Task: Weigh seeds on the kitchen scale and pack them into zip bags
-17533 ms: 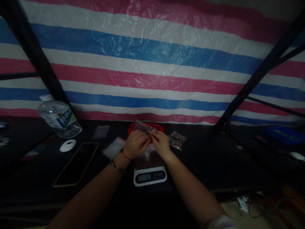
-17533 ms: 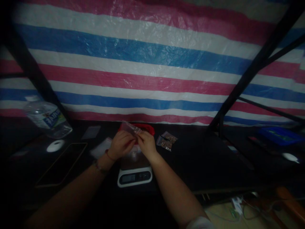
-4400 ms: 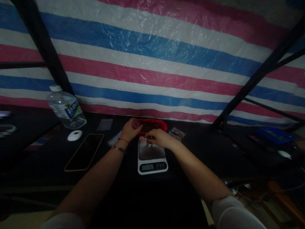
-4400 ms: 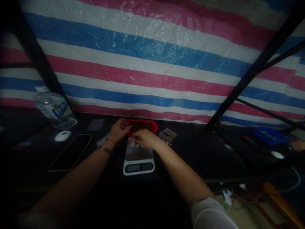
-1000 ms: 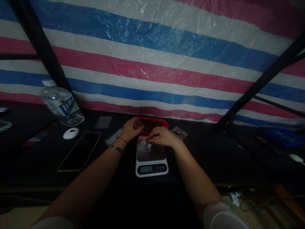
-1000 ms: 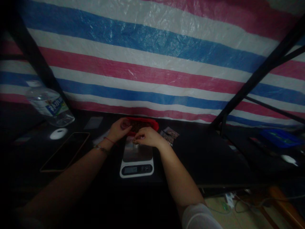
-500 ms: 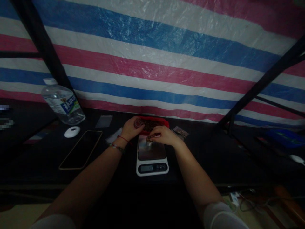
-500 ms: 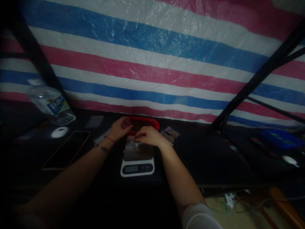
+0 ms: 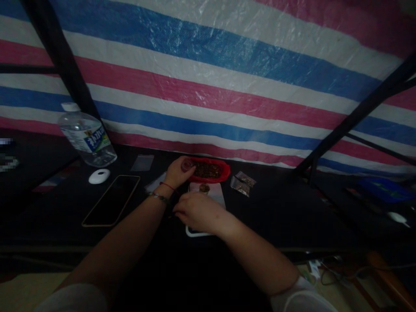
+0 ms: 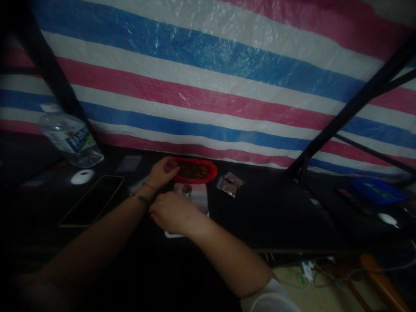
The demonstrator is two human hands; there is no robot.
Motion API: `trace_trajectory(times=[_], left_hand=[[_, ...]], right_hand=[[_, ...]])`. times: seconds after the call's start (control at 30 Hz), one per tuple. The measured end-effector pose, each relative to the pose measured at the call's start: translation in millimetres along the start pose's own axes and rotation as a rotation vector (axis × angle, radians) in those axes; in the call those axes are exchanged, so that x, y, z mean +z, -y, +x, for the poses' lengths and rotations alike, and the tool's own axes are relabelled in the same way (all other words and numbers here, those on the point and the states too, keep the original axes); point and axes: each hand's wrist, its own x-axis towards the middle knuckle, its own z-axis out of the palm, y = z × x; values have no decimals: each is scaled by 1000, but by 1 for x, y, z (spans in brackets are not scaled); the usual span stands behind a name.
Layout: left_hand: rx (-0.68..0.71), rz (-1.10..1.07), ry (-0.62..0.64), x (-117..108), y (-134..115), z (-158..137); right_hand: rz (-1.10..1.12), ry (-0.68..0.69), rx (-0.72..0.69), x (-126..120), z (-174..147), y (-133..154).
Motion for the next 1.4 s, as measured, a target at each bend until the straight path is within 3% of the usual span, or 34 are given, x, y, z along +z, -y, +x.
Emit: trace_trajectory(times=[0.13,0.3,0.43,0.6,0.7,0.83,1.1,1.27,1.4], left_hand=[[-24,1,-22,-2,2,1],[-16,-13,-35,-4,3,0],[-8,-35,-32,-2,7,1],[-11,-24,-25,-1,10,2],[-2,-8,-18,0,10,2],[-15,13,-23,0,8,1],[-22,7,-29,-1,4,1],[-15,-2,-27,-1,4,1],[-15,-1,-26,0,5,0]], right_hand=[[-253,131,68,37,18,22],[-286,164,82,57,22,22],[-223,81,84,35,11,11],[6,-285,435,-12,-13,-35],[74,-416,536,-20,-24,-62],[84,-349,461,-11,-32,-79],[105,-299,351,-7,-35,-81],[113,-381,377,-12,-39,-90],[81,-466,468,-19,-35,-114]])
